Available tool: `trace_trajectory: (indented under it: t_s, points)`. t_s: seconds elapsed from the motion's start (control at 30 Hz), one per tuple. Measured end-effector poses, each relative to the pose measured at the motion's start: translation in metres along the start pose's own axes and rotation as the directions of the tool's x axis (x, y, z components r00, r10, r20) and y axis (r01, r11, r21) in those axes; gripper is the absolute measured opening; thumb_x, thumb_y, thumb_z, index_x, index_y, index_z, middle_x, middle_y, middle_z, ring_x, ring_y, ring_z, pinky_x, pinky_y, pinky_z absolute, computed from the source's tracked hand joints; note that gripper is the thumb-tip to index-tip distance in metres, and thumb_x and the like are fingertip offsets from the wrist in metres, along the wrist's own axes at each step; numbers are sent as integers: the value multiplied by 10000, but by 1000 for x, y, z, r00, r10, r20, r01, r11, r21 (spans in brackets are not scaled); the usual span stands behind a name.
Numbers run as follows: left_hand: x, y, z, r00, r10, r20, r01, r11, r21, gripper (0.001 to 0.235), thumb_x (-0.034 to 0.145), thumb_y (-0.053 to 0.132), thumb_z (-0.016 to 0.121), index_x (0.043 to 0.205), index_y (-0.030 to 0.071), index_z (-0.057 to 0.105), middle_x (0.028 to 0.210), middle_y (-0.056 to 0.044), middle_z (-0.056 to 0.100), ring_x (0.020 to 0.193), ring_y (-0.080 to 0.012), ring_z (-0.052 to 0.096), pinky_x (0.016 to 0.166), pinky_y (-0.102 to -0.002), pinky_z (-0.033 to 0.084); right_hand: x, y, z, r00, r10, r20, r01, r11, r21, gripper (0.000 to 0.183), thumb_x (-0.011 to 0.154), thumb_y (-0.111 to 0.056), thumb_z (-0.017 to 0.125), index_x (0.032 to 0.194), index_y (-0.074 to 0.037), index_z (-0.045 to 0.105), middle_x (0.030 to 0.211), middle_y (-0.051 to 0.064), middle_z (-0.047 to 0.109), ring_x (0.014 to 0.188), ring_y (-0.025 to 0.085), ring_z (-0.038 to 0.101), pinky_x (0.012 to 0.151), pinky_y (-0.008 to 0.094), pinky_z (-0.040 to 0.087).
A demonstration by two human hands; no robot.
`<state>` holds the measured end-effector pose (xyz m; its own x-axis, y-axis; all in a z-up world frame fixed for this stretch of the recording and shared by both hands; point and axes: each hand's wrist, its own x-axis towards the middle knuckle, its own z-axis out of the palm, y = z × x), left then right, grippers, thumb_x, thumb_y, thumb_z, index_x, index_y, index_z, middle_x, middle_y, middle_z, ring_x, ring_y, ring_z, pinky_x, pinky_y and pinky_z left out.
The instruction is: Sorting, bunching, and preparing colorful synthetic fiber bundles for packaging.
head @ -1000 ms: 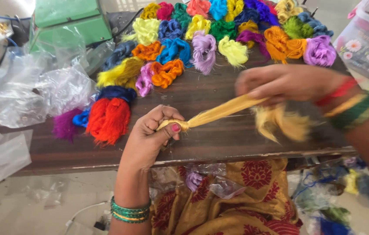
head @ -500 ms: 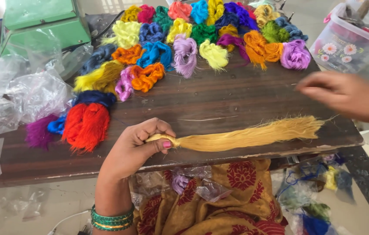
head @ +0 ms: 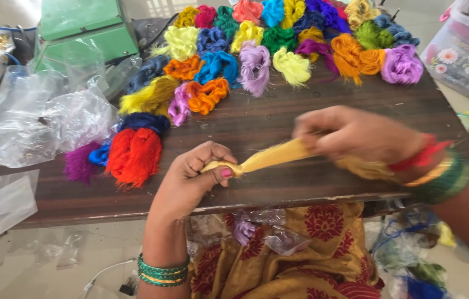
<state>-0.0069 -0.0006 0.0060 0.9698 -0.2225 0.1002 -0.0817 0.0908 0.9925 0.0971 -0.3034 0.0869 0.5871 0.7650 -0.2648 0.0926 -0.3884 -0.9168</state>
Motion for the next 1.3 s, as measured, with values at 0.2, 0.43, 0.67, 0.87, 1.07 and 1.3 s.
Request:
trace_trajectory:
  t_s: [0.2,0.43,0.67,0.87,1.07,1.3]
  points:
    - [3,-1,1,999,-39,-27,40,999,24,145,894,-16,693,1034,17,701,893,-4,711,743,-62,590,639,-223,478,-114,127,-123,831,331,-447,-376,927,-12,124,871,-79,577,847,13,658,784,60,619,631,149,444,551,317,363]
    - [6,-1,1,998,-70,-1,70,996,51,159,889,1,720,1048,11,708,856,-14,689,750,-67,612,646,-226,476,-218,298,-206,577,-354,-736,-462,601,-652,179,1008,-34,562,1022,-34,740,901,123,631,732,169,555,738,298,496]
    - [2,3,4,992,-64,-112,64,998,-4,183,883,11,717,1063,23,690,892,-3,719,720,-49,639,569,-195,423,-36,5,40,696,-590,-410,-76,507,-858,300,923,-180,683,1194,-54,702,1059,145,746,940,308,709,864,453,542]
    - [0,1,-1,995,-47,-88,43,998,-47,180,906,43,715,1082,44,673,912,15,724,733,-30,638,556,-175,411,33,-6,107,688,-721,-87,108,220,-970,509,832,-164,685,1303,28,678,950,101,692,945,281,669,991,464,411]
    - [3,-3,-1,990,1,-143,-17,994,-111,120,937,72,692,1054,52,676,907,19,724,677,-16,576,509,-171,370,-35,32,22,718,-668,-196,-186,87,-979,242,882,-91,619,1102,-96,719,935,50,692,903,244,671,950,449,434]
    - [6,-4,0,989,-59,-133,54,998,-44,135,915,29,695,1050,41,688,860,17,693,662,-22,562,516,-182,400,-189,232,-145,637,-466,-614,-652,99,-752,278,935,-109,604,1199,-139,687,1024,85,681,977,261,671,940,391,527]
